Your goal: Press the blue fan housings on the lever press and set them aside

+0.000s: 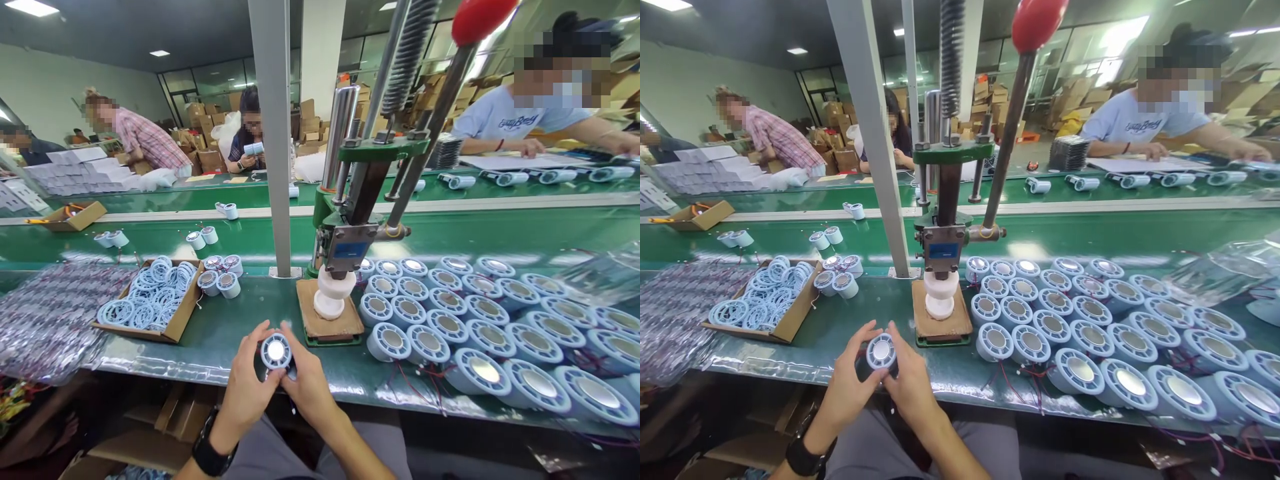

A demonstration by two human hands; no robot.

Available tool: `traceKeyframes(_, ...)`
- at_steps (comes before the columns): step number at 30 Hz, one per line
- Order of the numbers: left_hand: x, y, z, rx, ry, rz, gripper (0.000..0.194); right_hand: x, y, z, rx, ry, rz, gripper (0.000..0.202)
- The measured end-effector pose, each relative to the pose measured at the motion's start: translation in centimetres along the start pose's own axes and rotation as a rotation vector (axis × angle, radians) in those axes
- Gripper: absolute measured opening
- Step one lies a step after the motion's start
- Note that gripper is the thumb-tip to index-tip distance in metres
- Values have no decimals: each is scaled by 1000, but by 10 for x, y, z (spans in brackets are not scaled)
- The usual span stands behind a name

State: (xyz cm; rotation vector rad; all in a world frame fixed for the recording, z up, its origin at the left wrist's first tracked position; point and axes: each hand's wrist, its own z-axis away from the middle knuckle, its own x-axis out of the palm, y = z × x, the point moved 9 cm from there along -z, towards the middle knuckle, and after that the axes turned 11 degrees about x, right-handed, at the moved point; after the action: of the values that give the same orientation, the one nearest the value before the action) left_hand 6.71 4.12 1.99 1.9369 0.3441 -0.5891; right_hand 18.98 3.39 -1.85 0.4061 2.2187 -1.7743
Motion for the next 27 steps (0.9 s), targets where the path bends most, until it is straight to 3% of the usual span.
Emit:
traceKeyframes(5,12,0,8,54,23,16,54,5,-4,3,-5,-227,244,81)
traceKeyframes(7,16,-4,10,46,4,30,52,-16,-30,0,-86,-311,357,80)
traceKeyframes(9,17,-10,7,-6,-12,40,53,-69,-85,-12,-257,-183,450,70)
traceKeyframes(12,10,-13,-12,-93,-34,54,53,-192,-200,-40,-526,374,555,45)
traceKeyframes(14,6,-3,-36,-80,-33,81,53,-265,-263,-65,-572,754,625,39)
traceKeyframes(15,5,5,-51,-49,-28,101,53,-293,-283,-85,-529,839,594,39)
traceKeyframes(17,11,23,-81,24,-30,159,54,-326,-296,-135,-389,789,427,40)
traceKeyframes(19,27,38,-105,70,-56,243,54,-332,-289,-177,-293,638,223,43)
traceKeyframes(21,52,46,-121,87,-104,360,55,-327,-280,-197,-288,585,117,45)
traceKeyframes(24,86,51,-133,95,-165,523,54,-322,-272,-202,-305,620,83,41)
traceKeyframes(27,104,53,-135,124,-224,602,51,-319,-275,-199,-287,612,64,45)
